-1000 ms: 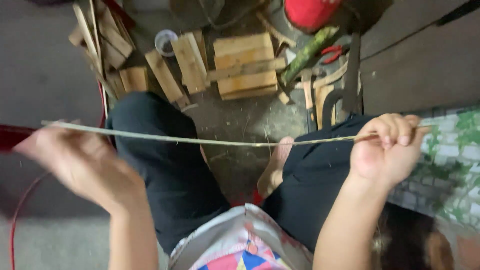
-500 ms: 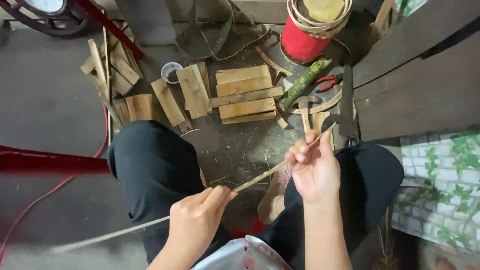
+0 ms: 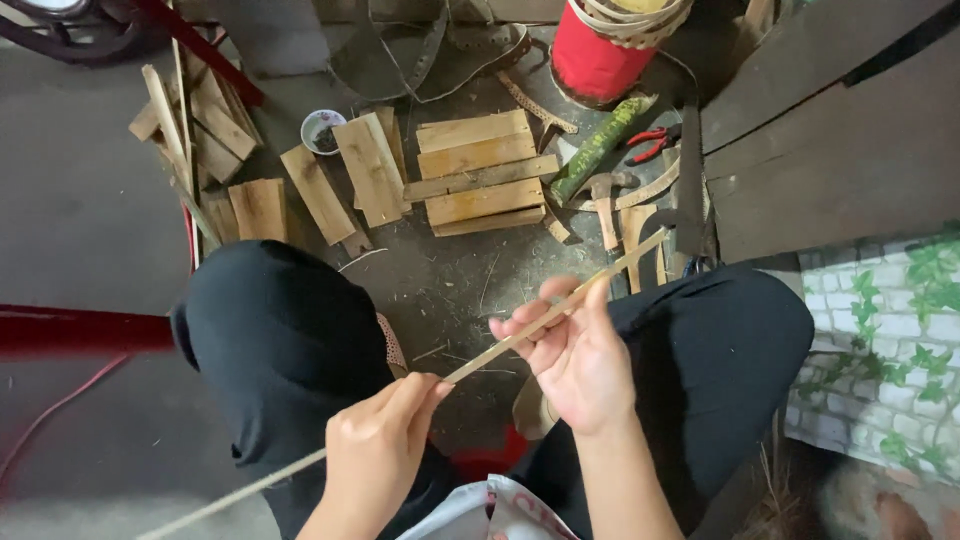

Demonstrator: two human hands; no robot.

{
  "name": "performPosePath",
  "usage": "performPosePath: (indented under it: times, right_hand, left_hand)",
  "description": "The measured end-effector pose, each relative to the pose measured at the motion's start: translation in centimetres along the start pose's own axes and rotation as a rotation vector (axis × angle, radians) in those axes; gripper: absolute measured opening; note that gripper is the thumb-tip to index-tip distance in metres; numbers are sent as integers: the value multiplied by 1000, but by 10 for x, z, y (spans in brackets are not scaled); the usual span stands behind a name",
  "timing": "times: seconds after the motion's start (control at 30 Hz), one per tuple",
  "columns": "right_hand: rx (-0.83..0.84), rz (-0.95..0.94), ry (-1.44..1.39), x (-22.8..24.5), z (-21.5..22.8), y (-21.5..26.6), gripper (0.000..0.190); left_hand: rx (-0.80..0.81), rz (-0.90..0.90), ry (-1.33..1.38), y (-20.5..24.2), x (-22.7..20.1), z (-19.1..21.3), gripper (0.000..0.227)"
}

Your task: Using a curved blade to split and shave a bamboo strip to a desired thickness.

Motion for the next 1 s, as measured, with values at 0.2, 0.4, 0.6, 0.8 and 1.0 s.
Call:
performPosePath:
  times: [0.2, 0.4, 0.6, 0.8, 1.0]
  right_hand:
    - [-117, -78, 147, 1, 15, 2, 55]
    - [-70, -62, 100, 2, 16, 1, 57]
    - [-64, -71, 43, 0, 15, -1, 55]
    - [4, -20, 44, 8, 12, 0, 62]
    - [43, -48, -1, 12, 14, 4, 67]
  left_hand:
    - [89, -14, 61, 4, 2, -9, 13]
    - [111, 18, 48, 9, -4, -15, 6]
    - [11, -84, -39, 3, -18, -3, 15]
    - [-3, -37, -34, -8, -21, -3, 13]
    - [150, -88, 21, -6, -35, -13, 14]
Point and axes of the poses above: each hand's wrist, its own y-axis away from the middle knuckle, its own z-axis out of the back of the hand, x = y × z, the point moved 6 cm from there along -y, towards the middle knuckle, and after that the axes turned 11 degrees about y, right-handed, at the moved point
